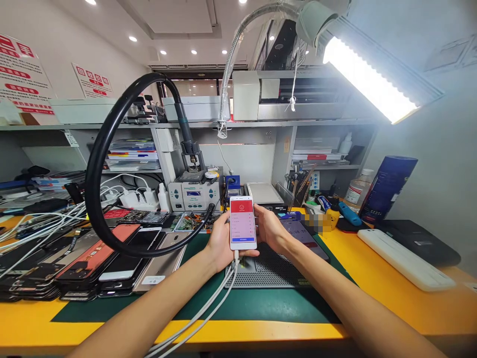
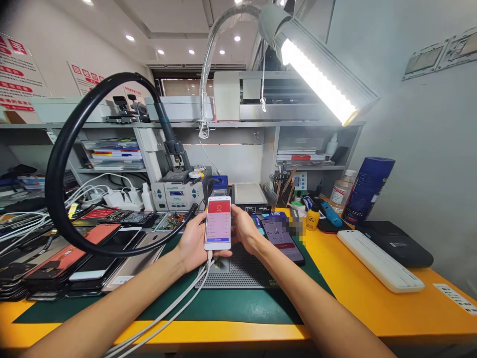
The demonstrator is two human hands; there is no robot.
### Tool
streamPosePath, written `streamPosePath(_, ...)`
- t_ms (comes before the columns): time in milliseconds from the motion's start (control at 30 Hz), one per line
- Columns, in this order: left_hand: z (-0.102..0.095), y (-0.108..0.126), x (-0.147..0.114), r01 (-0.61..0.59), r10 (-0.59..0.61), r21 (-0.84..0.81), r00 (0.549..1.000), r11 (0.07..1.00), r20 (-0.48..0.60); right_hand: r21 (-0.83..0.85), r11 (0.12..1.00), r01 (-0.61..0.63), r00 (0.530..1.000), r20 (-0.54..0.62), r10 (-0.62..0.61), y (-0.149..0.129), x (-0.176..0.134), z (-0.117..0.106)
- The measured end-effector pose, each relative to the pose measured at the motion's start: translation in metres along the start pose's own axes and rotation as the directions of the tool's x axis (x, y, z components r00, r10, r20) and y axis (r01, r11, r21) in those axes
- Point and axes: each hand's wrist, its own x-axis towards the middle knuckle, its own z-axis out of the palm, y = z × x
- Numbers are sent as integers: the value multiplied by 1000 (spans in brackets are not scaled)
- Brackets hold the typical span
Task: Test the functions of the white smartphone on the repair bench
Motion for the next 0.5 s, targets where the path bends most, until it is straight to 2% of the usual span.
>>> streamPosePath(267, -1, -3, 1, -35, 35, 21, 999, 999, -14, 12, 999, -46, 999, 24, 46, -9, -9, 3)
streamPosePath(500, -1, -5, 1, -76, 74, 36, 996, 996, 51, 3, 1000, -24, 1000, -9, 24, -7, -10, 4)
